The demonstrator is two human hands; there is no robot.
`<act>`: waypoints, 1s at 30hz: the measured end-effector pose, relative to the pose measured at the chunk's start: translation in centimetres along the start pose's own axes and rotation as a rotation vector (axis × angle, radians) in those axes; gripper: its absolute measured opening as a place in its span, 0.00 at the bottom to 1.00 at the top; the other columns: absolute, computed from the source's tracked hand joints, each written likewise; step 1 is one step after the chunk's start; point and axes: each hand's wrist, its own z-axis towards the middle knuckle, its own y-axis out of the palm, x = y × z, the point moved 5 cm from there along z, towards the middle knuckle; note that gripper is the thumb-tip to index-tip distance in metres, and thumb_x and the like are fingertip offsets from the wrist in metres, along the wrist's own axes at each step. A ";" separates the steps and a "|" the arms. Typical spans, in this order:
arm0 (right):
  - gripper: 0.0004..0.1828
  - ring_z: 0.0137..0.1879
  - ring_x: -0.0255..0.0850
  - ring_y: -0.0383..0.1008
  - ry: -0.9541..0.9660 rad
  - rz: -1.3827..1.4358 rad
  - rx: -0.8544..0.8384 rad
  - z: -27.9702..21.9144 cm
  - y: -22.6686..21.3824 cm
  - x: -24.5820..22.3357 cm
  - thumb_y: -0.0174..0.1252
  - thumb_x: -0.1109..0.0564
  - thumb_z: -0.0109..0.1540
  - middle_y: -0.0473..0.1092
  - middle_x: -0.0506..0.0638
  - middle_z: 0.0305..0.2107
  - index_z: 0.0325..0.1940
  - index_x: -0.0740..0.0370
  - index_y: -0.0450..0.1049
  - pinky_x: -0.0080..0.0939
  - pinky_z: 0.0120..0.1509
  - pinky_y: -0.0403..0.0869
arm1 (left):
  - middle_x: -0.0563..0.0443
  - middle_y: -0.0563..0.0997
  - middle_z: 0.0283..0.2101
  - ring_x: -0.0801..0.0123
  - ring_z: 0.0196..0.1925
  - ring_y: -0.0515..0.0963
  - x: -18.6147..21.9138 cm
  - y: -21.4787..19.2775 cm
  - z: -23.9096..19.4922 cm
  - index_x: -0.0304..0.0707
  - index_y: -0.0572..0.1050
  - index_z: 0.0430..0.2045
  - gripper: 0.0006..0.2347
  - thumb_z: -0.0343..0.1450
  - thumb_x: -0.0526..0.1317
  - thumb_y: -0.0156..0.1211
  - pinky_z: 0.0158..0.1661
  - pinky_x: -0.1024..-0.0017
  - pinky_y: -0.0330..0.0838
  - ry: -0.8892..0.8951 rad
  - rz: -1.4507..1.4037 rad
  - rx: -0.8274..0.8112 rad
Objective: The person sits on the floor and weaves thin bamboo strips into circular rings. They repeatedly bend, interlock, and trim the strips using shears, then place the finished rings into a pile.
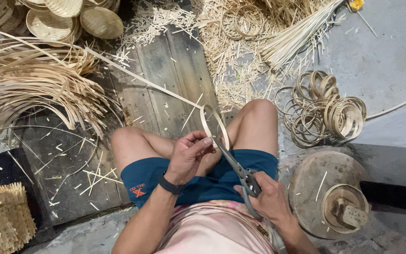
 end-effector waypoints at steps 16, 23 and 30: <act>0.33 0.49 0.67 0.76 0.744 -0.494 0.258 -12.9 -4.4 21.4 0.72 0.42 0.51 0.75 0.70 0.42 0.49 0.69 0.77 0.61 0.52 0.73 | 0.50 0.78 0.34 0.69 0.34 0.77 1.6 -2.0 1.5 0.25 0.75 0.48 0.10 0.75 0.33 0.55 0.38 0.71 0.74 -0.126 -0.267 0.019; 0.28 0.54 0.61 0.77 0.767 -0.520 0.217 -14.6 -5.7 22.7 0.67 0.47 0.58 0.75 0.67 0.44 0.56 0.67 0.77 0.55 0.61 0.74 | 0.51 0.76 0.33 0.71 0.32 0.73 2.0 -2.7 2.2 0.21 0.75 0.51 0.12 0.75 0.32 0.57 0.32 0.74 0.69 -0.213 -0.216 -0.017; 0.25 0.52 0.49 0.74 -0.182 -0.137 0.429 1.5 -5.3 1.4 0.76 0.52 0.49 0.74 0.53 0.45 0.48 0.61 0.79 0.47 0.58 0.72 | 0.51 0.77 0.33 0.74 0.30 0.73 -0.1 0.2 2.1 0.23 0.76 0.47 0.10 0.75 0.33 0.56 0.29 0.78 0.68 -0.339 -0.012 -0.060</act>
